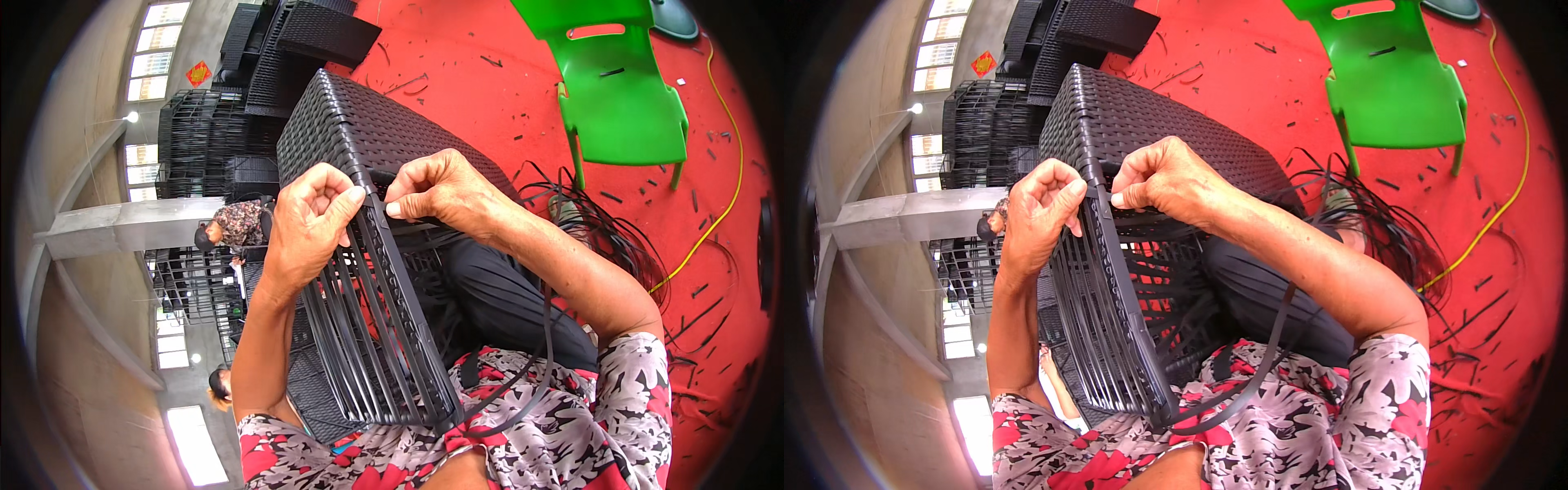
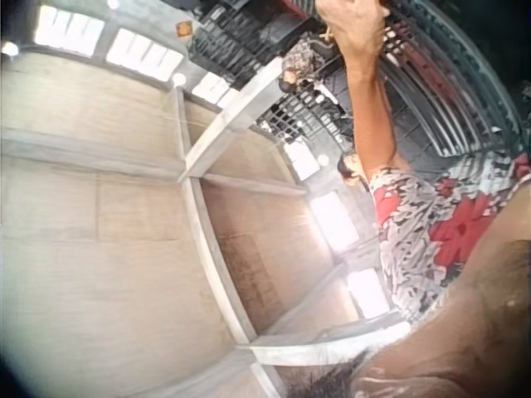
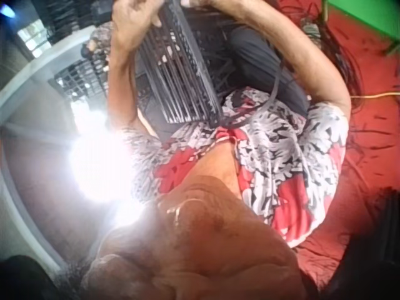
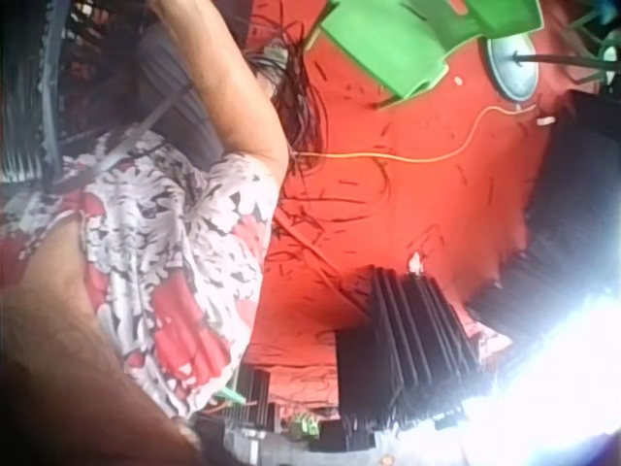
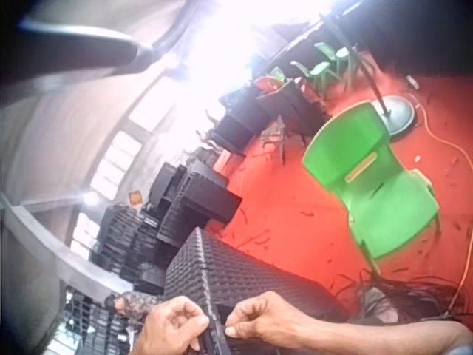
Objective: The person weaves black plastic strips through a furniture frame by hand.
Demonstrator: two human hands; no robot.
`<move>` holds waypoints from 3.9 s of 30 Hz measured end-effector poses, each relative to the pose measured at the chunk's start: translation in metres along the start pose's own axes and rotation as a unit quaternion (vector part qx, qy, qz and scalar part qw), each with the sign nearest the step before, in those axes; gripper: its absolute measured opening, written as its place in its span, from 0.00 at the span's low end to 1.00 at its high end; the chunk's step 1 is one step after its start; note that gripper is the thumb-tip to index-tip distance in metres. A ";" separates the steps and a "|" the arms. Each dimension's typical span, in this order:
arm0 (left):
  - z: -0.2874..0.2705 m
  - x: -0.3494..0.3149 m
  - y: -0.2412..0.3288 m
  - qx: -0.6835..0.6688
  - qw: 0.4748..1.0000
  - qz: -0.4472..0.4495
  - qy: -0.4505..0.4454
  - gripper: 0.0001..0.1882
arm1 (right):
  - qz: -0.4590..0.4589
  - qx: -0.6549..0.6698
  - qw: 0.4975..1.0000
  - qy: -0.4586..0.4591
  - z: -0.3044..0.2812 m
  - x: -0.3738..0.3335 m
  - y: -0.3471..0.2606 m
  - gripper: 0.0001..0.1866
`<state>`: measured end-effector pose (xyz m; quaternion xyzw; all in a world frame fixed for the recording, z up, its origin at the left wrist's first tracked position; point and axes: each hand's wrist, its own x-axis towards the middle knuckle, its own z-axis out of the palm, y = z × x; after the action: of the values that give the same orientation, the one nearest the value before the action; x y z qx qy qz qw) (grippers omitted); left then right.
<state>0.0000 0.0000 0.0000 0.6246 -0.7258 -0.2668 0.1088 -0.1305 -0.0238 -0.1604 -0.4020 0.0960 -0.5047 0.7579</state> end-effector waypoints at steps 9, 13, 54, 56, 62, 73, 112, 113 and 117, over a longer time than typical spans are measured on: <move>0.005 -0.007 -0.004 0.011 0.999 0.031 0.029 0.09 | -0.039 -0.128 0.991 -0.028 -0.006 0.006 -0.007 0.04; 0.007 -0.010 0.002 0.020 0.999 0.015 0.033 0.06 | -0.082 -0.155 0.984 -0.027 -0.006 0.008 -0.008 0.05; 0.016 -0.013 -0.011 -0.092 0.990 0.075 0.070 0.04 | 0.017 -0.030 0.995 -0.096 -0.011 0.017 -0.017 0.02; 0.019 -0.013 -0.009 -0.091 0.990 0.077 0.079 0.04 | 0.019 -0.015 0.995 -0.095 -0.011 0.017 -0.017 0.01; 0.018 -0.017 -0.013 -0.090 0.987 0.093 0.092 0.05 | 0.032 0.022 0.992 -0.117 -0.011 0.020 -0.015 0.01; 0.011 -0.021 -0.009 -0.096 0.990 0.071 0.071 0.08 | 0.028 -0.017 0.993 -0.110 -0.006 0.019 -0.022 0.02; 0.025 -0.019 -0.024 -0.019 0.972 0.156 0.177 0.07 | 0.120 -0.076 0.986 -0.091 -0.007 0.002 -0.025 0.11; 0.024 -0.018 -0.026 -0.026 0.971 0.162 0.175 0.07 | 0.117 -0.075 0.986 -0.088 -0.007 0.002 -0.024 0.11; 0.023 -0.019 -0.026 -0.038 0.972 0.156 0.171 0.07 | 0.122 -0.036 0.988 -0.092 -0.002 0.004 -0.026 0.10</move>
<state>0.0150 0.0219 -0.0294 0.5358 -0.7739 -0.1631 0.2956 -0.1472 -0.0327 -0.1418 -0.4590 0.0929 -0.3653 0.8045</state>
